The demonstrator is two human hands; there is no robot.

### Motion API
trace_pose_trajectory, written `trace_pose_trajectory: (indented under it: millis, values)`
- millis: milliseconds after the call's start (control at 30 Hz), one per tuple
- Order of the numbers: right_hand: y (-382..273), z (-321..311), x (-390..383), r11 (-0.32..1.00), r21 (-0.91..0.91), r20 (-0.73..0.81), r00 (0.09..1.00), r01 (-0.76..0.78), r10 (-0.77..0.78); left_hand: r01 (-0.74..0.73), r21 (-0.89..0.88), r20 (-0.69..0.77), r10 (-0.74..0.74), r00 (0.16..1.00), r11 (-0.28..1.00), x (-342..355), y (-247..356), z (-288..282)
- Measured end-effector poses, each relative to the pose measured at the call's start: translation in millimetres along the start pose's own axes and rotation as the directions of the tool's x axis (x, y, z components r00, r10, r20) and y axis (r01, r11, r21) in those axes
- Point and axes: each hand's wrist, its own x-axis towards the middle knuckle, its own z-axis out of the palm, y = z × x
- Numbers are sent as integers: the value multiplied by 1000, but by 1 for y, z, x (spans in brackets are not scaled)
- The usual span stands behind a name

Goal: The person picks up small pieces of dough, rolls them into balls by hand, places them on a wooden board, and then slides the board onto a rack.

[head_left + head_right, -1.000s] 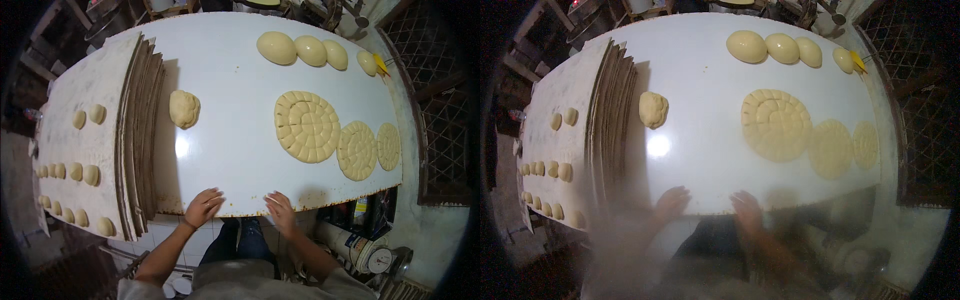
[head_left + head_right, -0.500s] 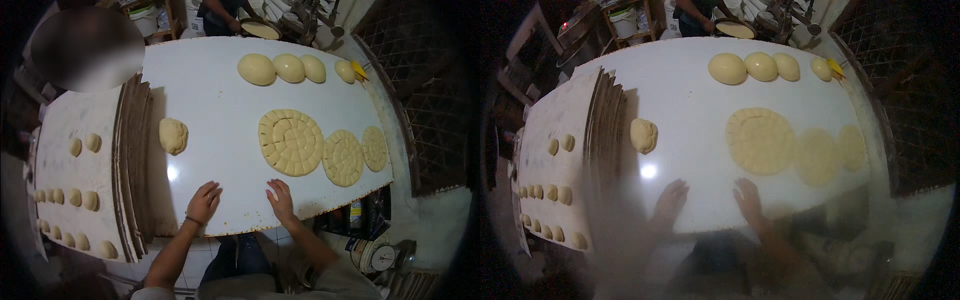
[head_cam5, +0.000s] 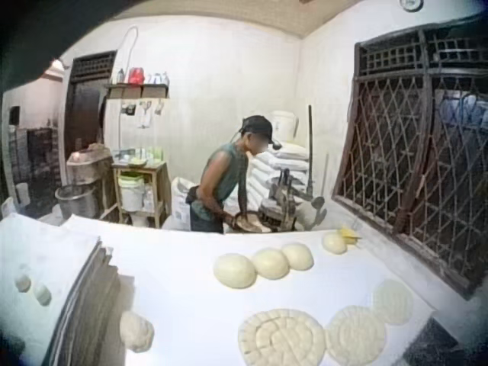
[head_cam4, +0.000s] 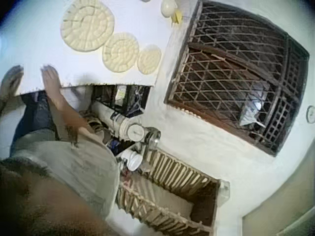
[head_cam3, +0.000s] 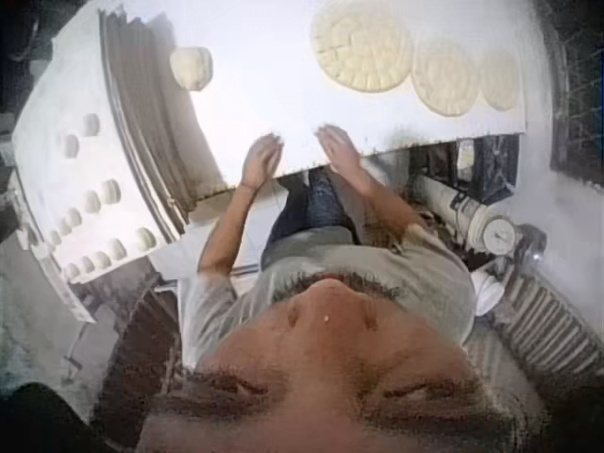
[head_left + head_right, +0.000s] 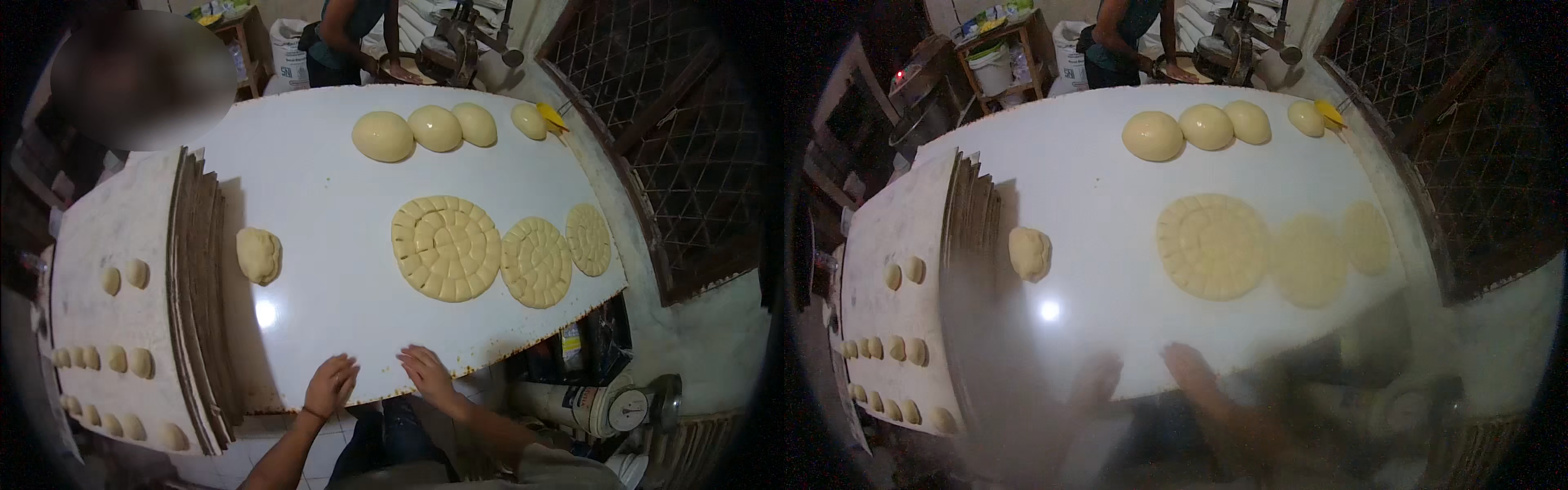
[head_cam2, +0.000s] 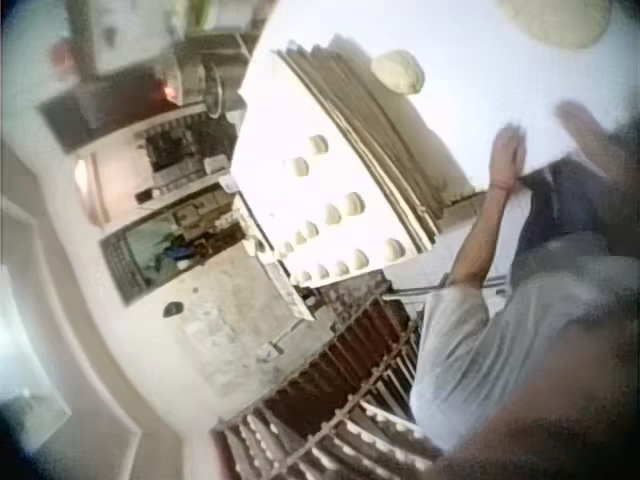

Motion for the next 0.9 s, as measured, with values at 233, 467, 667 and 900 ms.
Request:
trace_pose_trajectory:
  millis: [233,467,667,900]
  values:
    - [-4,-24,81,995,-24,-218,972,-100,93,178,55,-246,-159,956,982,76,-5,-10]
    - [20,-54,10,983,27,-38,982,-182,183,7,117,-44,-2,999,993,-6,-17,-44]
    - [-11,-9,31,998,56,-44,999,-23,25,35,158,-112,-17,994,987,32,3,14]
    - [9,-27,65,992,36,-147,982,-118,122,134,101,-200,-112,973,986,56,0,-19]
